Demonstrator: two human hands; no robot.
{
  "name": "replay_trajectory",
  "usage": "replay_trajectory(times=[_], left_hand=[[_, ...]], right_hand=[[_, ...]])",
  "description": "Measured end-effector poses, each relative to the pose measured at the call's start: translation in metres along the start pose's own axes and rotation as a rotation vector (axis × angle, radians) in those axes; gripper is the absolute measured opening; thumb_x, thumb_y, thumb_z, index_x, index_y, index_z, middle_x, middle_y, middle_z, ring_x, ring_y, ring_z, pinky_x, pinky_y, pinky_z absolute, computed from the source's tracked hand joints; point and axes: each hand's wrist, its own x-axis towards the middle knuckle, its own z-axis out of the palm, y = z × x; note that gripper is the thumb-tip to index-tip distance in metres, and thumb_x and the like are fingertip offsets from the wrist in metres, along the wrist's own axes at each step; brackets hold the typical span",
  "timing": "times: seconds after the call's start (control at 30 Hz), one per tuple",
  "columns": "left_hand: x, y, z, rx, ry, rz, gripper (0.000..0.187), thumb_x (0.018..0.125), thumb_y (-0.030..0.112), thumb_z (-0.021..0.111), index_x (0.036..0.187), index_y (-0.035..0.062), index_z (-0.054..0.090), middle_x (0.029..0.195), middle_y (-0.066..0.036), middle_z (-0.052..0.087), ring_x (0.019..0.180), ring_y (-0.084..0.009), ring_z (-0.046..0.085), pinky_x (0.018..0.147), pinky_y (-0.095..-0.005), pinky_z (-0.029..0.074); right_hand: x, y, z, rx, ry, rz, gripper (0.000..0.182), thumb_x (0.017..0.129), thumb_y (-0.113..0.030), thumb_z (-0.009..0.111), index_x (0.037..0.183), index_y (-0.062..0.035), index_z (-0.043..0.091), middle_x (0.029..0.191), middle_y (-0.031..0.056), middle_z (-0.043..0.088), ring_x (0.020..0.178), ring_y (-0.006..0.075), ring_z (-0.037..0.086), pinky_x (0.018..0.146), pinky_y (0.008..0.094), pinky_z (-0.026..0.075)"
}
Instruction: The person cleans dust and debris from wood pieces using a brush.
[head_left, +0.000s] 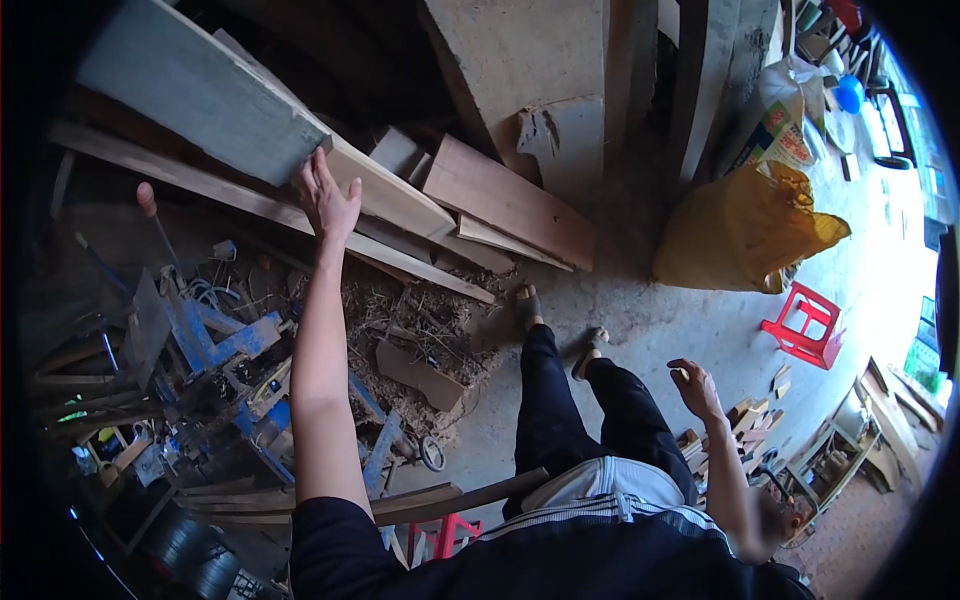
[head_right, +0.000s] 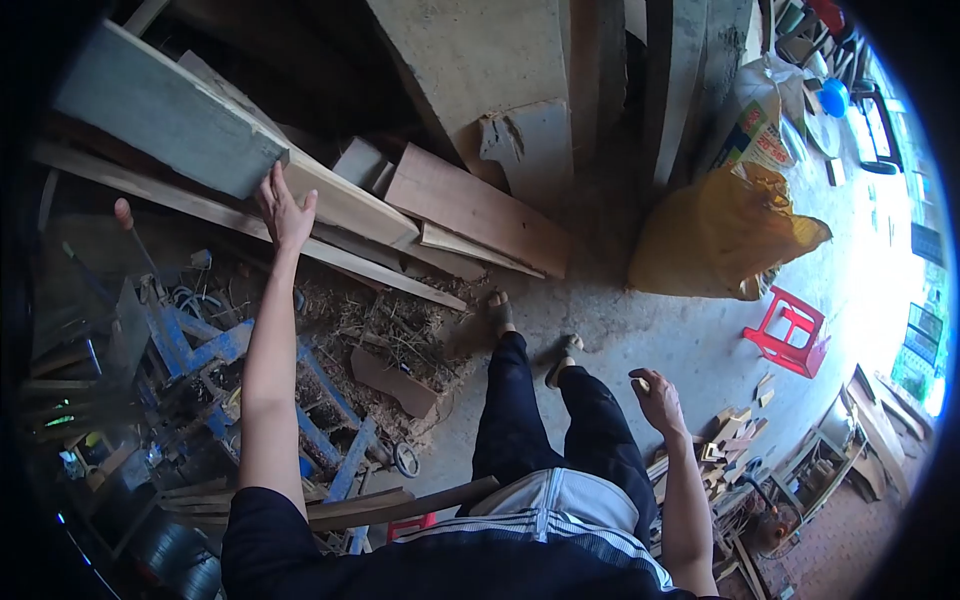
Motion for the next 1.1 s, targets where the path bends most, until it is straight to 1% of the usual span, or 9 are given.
replay_trajectory(times=[0.2,0.23,0.4,0.43,0.57,0.87,1.0,1.07,1.1], left_hand=[[-0.006,0.03,-0.003,0.261,0.054,-0.044,0.088,0.083,0.033,0.072,0.154,0.016,0.024,0.153,-0.012,0.029,0.141,-0.0357,0.029,0.113,-0.064,0.021],[-0.009,0.045,-0.007,0.233,0.116,0.109,0.084,0.086,0.032,0.069,0.155,0.0185,0.024,0.156,-0.011,0.026,0.145,-0.0356,0.025,0.112,-0.0694,0.016],[-0.026,0.089,0.075,0.034,-0.277,0.517,0.075,0.088,0.017,0.063,0.151,0.0034,0.026,0.154,-0.019,0.029,0.142,-0.0341,0.028,0.119,-0.0474,0.022],[-0.027,0.087,0.104,0.017,-0.362,0.446,0.074,0.088,0.017,0.061,0.151,0.0,0.025,0.152,-0.023,0.03,0.141,-0.0353,0.03,0.118,-0.0465,0.023],[-0.011,0.062,0.218,-0.127,-0.581,0.044,0.069,0.091,0.017,0.05,0.149,-0.0078,0.021,0.145,-0.035,0.038,0.135,-0.0441,0.039,0.114,-0.0448,0.032],[-0.003,0.098,0.256,0.134,-0.666,-0.459,0.074,0.086,0.032,0.059,0.151,0.0151,0.027,0.158,-0.024,0.02,0.14,-0.0396,0.034,0.11,-0.0564,0.031],[0.009,0.084,0.251,-0.015,-0.513,-0.357,0.068,0.08,0.033,0.07,0.139,0.0085,0.047,0.14,-0.022,0.047,0.131,-0.0335,0.046,0.102,-0.0544,0.041],[0.005,0.097,0.237,-0.092,-0.667,-0.172,0.049,0.075,0.036,0.077,0.109,0.0013,0.068,0.114,-0.024,0.064,0.105,-0.0384,0.063,0.09,-0.0427,0.051],[-0.016,0.103,0.241,-0.186,-0.397,-0.056,0.05,0.073,0.037,0.079,0.107,0.0017,0.068,0.105,-0.023,0.066,0.1,-0.0374,0.065,0.087,-0.0443,0.052]], right_hand=[[-0.022,0.047,0.007,-0.06,0.008,0.105,0.02,0.092,-0.018,0.061,0.11,-0.0099,0.068,0.088,0.0197,0.068,0.084,0.0371,0.066,0.076,0.0425,0.05],[-0.026,0.056,0.01,-0.047,0.005,0.143,0.02,0.092,-0.019,0.061,0.109,-0.0103,0.068,0.084,0.0188,0.068,0.081,0.036,0.067,0.074,0.0424,0.05],[-0.049,0.057,0.006,-0.058,0.005,0.216,0.022,0.092,-0.02,0.06,0.11,-0.0103,0.069,0.084,0.02,0.069,0.08,0.0353,0.068,0.073,0.0424,0.051],[-0.051,0.048,0.0,0.007,-0.065,0.352,0.02,0.093,-0.021,0.06,0.108,-0.0102,0.069,0.098,0.0236,0.068,0.098,0.0422,0.064,0.084,0.0463,0.05],[-0.07,0.067,0.007,0.043,-0.015,0.434,0.02,0.093,-0.02,0.059,0.108,-0.01,0.069,0.097,0.0204,0.069,0.096,0.039,0.065,0.083,0.0432,0.05],[-0.097,0.086,0.02,0.154,-0.095,0.577,0.023,0.093,-0.019,0.057,0.109,-0.0064,0.068,0.084,0.0151,0.07,0.081,0.0262,0.07,0.074,0.0373,0.052],[-0.091,0.078,0.024,0.18,-0.072,0.57,0.023,0.094,-0.02,0.058,0.109,-0.0074,0.068,0.085,0.016,0.07,0.083,0.0291,0.07,0.074,0.0382,0.052],[-0.095,0.098,0.041,0.155,-0.049,0.498,0.023,0.093,-0.021,0.058,0.11,-0.0082,0.068,0.086,0.0177,0.07,0.084,0.0316,0.069,0.074,0.0386,0.052],[-0.088,0.092,0.04,0.16,-0.066,0.503,0.023,0.093,-0.021,0.058,0.11,-0.0085,0.068,0.086,0.0186,0.069,0.084,0.0324,0.069,0.074,0.0389,0.052]])
